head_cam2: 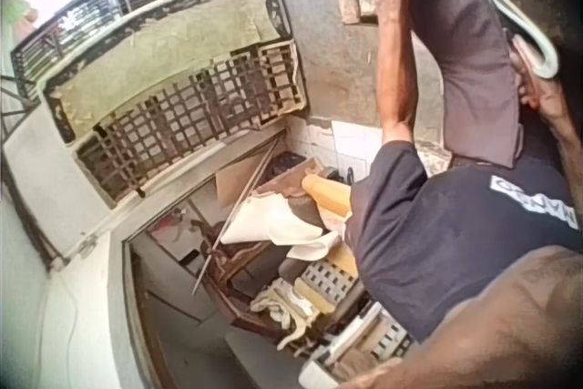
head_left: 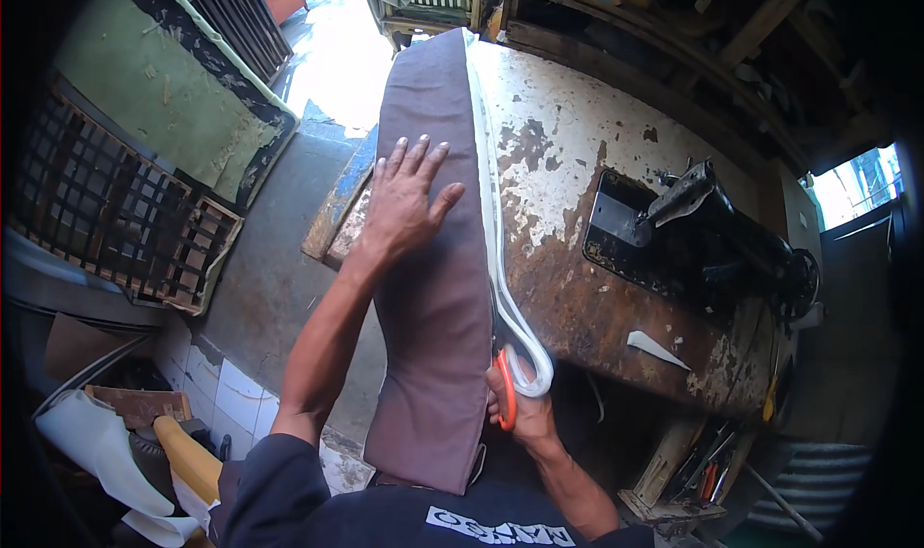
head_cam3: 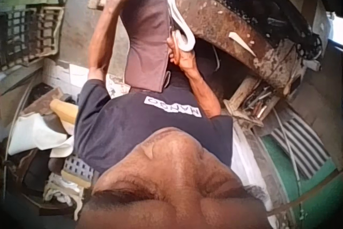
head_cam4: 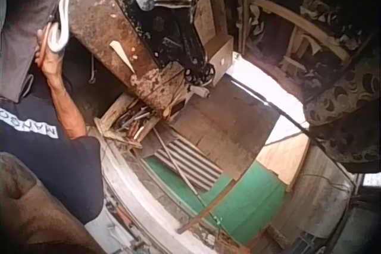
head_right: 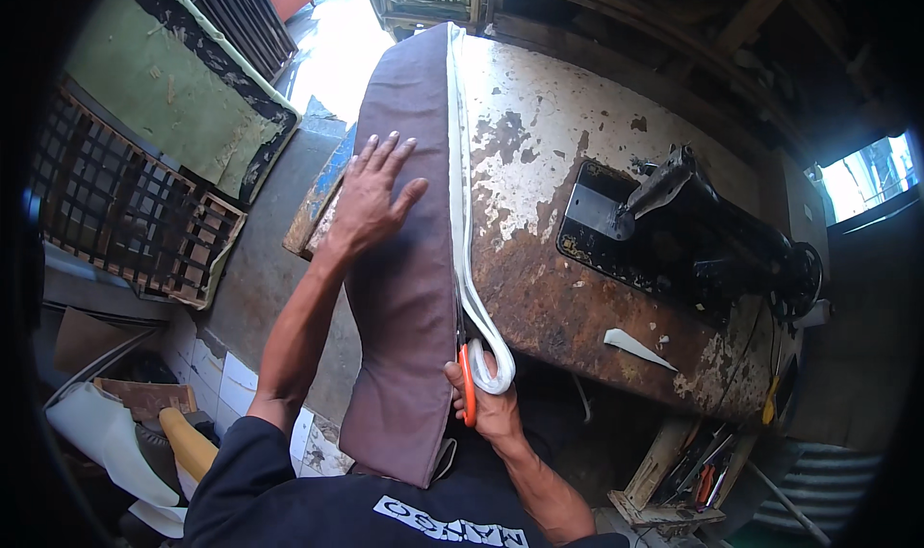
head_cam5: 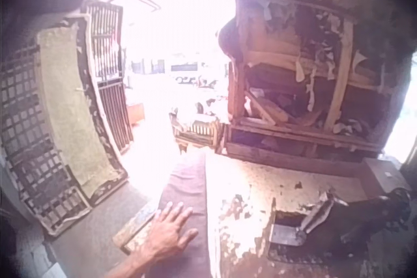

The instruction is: The person aligns a brown fabric panel with white foam backing under a sewing machine, sews along the edge, and then trims the excess foam and fabric using shears.

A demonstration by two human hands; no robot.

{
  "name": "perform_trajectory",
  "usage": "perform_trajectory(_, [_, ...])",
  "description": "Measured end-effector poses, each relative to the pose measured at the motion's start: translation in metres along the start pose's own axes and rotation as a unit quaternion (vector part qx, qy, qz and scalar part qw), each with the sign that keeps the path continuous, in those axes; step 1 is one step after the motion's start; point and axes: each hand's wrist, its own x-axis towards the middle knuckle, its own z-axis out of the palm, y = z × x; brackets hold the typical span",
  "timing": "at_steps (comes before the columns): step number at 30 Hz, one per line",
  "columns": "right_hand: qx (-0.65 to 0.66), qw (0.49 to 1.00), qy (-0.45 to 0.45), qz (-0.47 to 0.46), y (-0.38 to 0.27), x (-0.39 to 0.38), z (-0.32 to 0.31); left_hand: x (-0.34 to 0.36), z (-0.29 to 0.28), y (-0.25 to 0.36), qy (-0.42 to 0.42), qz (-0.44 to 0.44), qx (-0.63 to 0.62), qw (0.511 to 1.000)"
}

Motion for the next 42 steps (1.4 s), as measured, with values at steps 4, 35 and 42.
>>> perform_trajectory(4, [0.009,1.0,0.017,0.017,0.007,-0.011,-0.013,-0.009,0.051,0.017,-0.141,-0.018,0.076,0.987])
perform_trajectory(35, [-0.144,0.989,0.005,-0.021,0.03,-0.052,-0.057,-0.083,0.028,0.043,-0.218,0.145,0.082,0.962])
perform_trajectory(42, [-0.11,0.989,0.023,-0.096,0.019,-0.041,-0.048,-0.085,0.03,0.042,-0.202,0.175,0.083,0.96])
